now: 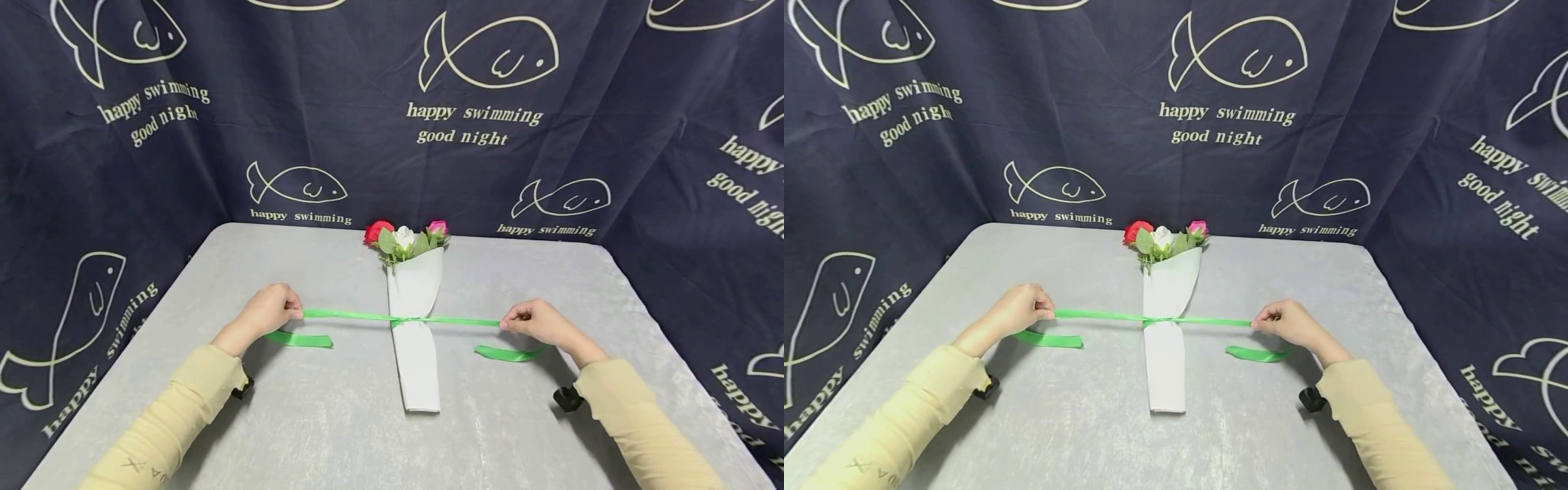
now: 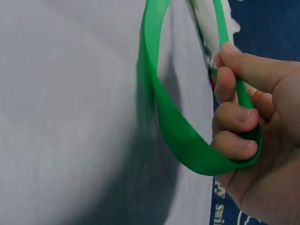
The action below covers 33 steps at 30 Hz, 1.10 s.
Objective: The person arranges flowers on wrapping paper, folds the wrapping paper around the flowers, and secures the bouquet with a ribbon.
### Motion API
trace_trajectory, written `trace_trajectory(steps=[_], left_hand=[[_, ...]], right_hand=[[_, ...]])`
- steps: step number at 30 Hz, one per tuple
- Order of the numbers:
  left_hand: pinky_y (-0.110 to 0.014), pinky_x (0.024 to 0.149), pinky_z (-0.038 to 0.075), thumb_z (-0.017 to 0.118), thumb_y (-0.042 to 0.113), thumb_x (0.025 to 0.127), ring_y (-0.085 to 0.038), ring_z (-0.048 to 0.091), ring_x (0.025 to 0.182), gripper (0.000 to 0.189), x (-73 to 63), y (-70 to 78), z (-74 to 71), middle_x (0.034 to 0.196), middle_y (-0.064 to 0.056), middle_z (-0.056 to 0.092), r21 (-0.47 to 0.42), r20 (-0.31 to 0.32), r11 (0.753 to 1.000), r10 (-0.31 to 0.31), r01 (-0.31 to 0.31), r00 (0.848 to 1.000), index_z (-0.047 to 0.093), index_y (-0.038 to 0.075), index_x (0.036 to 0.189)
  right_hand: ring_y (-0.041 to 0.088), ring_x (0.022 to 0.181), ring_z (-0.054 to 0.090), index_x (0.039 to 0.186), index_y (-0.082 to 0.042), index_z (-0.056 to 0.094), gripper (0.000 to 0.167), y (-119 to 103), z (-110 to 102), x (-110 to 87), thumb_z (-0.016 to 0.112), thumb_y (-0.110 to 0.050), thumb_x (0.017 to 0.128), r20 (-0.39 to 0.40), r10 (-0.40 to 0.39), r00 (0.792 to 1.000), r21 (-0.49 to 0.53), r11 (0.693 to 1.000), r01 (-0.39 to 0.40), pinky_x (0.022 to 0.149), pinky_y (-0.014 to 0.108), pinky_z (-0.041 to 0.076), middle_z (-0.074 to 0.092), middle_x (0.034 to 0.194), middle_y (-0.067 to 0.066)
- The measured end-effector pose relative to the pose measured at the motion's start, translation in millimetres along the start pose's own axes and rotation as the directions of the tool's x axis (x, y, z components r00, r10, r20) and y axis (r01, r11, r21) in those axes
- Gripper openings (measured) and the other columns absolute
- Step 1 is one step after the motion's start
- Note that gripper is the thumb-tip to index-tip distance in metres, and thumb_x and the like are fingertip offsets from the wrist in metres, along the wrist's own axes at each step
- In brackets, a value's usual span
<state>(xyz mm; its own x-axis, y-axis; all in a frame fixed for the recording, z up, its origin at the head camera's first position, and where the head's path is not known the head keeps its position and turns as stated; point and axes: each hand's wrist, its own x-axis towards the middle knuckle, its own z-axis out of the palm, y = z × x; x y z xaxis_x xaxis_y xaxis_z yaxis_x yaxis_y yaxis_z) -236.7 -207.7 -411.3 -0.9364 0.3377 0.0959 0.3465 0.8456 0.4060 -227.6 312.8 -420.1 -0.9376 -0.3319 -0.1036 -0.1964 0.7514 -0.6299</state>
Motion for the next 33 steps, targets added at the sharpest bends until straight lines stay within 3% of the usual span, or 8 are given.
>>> trace_trajectory(steps=[8,13,20,33], left_hand=[[-0.034,0.063,0.043,0.076,0.017,0.078,-0.015,0.050,0.065,0.010,-3.7,-5.2,1.6,0.073,-0.001,0.057,0.064,0.007,0.995,-0.074,0.073,0.997,0.071,0.013,0.071],[-0.036,0.063,0.045,0.076,0.018,0.078,-0.017,0.053,0.067,0.009,-4.4,-4.7,3.4,0.076,-0.002,0.059,0.094,0.005,0.991,-0.099,0.098,0.995,0.071,0.012,0.073],[-0.039,0.065,0.049,0.076,0.019,0.079,-0.020,0.058,0.072,0.010,-6.5,-4.9,5.7,0.080,-0.003,0.061,0.130,0.014,0.982,-0.140,0.137,0.990,0.070,0.012,0.074],[-0.039,0.060,0.049,0.076,0.017,0.079,-0.019,0.060,0.070,0.013,-9.2,-13.4,7.2,0.081,-0.003,0.067,0.182,0.024,0.971,-0.160,0.153,0.987,0.068,0.015,0.069]], right_hand=[[0.008,0.057,0.040,0.085,-0.009,0.073,0.017,13,-3,-2.6,0.068,-0.026,0.087,-0.017,0.032,0.999,-0.032,0.999,-0.032,0.053,0.023,0.035,0.063,0.071,0.001],[0.010,0.061,0.045,0.083,-0.008,0.073,0.016,18,-5,-4.5,0.068,-0.023,0.087,-0.036,0.035,0.999,-0.067,0.997,-0.038,0.056,0.025,0.037,0.065,0.072,0.000],[0.010,0.058,0.041,0.079,-0.006,0.072,0.018,25,-7,-9.4,0.069,-0.022,0.086,-0.040,0.096,0.995,-0.101,0.990,-0.100,0.054,0.024,0.033,0.061,0.064,-0.002],[0.013,0.059,0.042,0.075,-0.007,0.071,0.019,33,-14,-12.0,0.069,-0.022,0.086,-0.056,0.124,0.991,-0.165,0.977,-0.132,0.056,0.027,0.034,0.065,0.066,-0.001]])
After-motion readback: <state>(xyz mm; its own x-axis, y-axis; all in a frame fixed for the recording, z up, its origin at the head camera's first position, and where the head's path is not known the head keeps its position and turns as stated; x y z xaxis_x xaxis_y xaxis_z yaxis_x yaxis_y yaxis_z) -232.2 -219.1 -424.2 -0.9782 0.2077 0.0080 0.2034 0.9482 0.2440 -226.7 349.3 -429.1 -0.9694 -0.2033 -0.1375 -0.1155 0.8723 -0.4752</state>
